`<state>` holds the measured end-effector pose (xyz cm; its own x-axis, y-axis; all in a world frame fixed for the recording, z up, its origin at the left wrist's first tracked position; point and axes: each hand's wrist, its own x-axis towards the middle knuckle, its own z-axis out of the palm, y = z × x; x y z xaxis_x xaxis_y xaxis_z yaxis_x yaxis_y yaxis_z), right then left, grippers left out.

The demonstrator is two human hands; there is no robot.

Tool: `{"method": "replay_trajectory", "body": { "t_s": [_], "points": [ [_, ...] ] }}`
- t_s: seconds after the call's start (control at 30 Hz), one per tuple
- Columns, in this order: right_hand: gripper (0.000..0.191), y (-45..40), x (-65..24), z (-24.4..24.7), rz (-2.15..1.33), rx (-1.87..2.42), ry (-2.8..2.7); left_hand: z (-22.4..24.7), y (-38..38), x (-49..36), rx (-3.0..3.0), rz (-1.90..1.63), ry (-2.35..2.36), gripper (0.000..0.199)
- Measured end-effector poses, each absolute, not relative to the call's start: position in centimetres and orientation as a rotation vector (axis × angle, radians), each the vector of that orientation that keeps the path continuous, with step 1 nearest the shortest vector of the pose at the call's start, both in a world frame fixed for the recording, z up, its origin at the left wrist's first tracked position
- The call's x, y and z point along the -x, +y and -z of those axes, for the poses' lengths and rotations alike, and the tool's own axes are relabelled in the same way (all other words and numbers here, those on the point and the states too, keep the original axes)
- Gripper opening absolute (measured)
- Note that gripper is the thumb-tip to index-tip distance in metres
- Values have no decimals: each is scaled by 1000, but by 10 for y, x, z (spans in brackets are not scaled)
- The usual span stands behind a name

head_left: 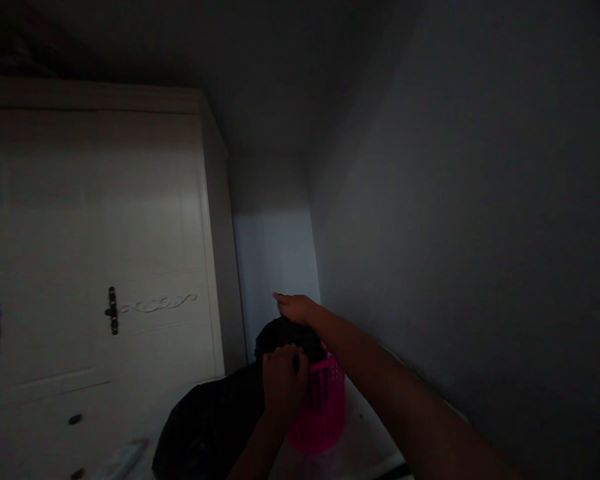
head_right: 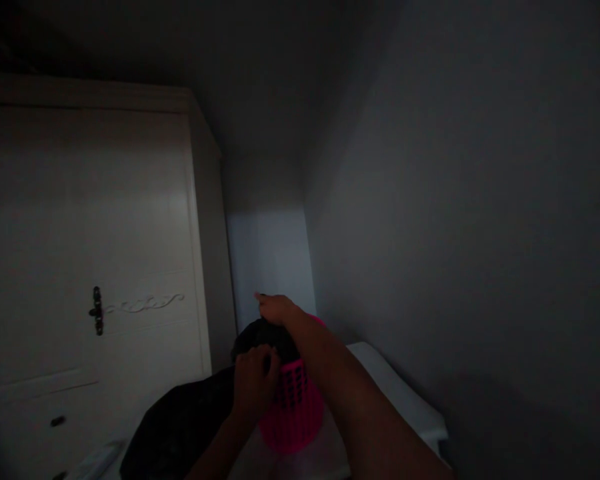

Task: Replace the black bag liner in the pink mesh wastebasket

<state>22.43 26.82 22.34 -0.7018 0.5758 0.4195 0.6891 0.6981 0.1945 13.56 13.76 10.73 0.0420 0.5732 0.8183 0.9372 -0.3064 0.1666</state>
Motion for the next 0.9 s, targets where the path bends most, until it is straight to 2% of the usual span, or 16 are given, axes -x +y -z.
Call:
{"method": "replay_trajectory", "body": {
  "t_s": [0.17, 0.3, 0.4, 0.57, 0.77, 0.9],
  "points": [
    [51, 237, -191, -250, 704, 288, -2659, -112, 144, -136, 1966, 1116, -1574, 31],
    [51, 213, -223, -291, 951, -63, -2674, -114, 142, -134, 1994, 1113, -1551, 33],
    [54, 204, -270, -324, 1009, -115, -2618, -111, 140, -127, 1955, 1168, -1491, 35],
    [55, 200, -348, -356, 1021, 73, -2550, -103, 143, -117, 1911, 1262, -1453, 35],
    [54, 196, -390, -352, 1008, 231, -2484, -105, 145, -122, 1916, 1296, -1510, 33],
    [54, 194, -402, -343, 1009, 121, -2511, -107, 155, -110, 1705, 1546, -1541, 40]
  ]
}}
